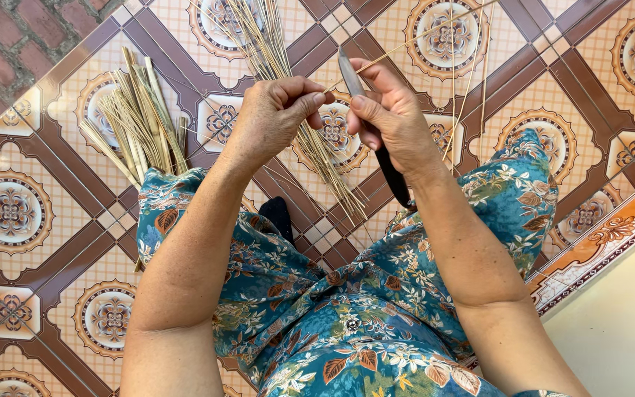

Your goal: The person sits on a tiled floor and uses a small knife to split thin bamboo strips into finer strands. They hold a bundle of strips in one hand and repeatedly shave and separate individual strands with the knife, dropping the processed pieces onto the floor.

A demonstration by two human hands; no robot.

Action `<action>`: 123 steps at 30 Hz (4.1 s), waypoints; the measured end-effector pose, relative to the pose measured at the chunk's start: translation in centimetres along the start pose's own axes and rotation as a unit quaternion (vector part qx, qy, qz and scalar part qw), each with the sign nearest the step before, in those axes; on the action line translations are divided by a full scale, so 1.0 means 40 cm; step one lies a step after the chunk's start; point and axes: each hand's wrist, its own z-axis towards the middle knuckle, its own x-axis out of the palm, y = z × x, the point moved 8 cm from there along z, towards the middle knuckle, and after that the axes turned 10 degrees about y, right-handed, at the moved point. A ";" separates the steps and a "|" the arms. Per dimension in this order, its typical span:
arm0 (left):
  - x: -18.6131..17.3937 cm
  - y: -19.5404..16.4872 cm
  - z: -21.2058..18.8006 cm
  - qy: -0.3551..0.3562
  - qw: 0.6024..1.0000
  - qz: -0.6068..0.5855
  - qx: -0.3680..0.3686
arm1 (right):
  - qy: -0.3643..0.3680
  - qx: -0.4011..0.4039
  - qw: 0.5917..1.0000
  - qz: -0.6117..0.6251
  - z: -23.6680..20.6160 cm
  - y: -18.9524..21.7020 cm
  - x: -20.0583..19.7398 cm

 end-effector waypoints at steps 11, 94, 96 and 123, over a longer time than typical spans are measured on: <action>0.004 -0.008 0.005 0.014 0.999 -0.010 0.029 | -0.005 -0.002 1.000 0.012 -0.001 0.021 -0.014; 0.032 -0.019 -0.003 0.092 0.994 -0.047 0.038 | -0.003 0.069 0.997 -0.021 -0.005 0.007 0.078; 0.031 -0.018 -0.003 0.089 0.994 -0.043 0.040 | -0.003 0.067 0.997 -0.028 -0.004 0.009 0.074; 0.019 -0.041 -0.026 0.074 0.997 -0.027 0.011 | -0.027 0.033 0.998 -0.053 -0.026 0.035 0.012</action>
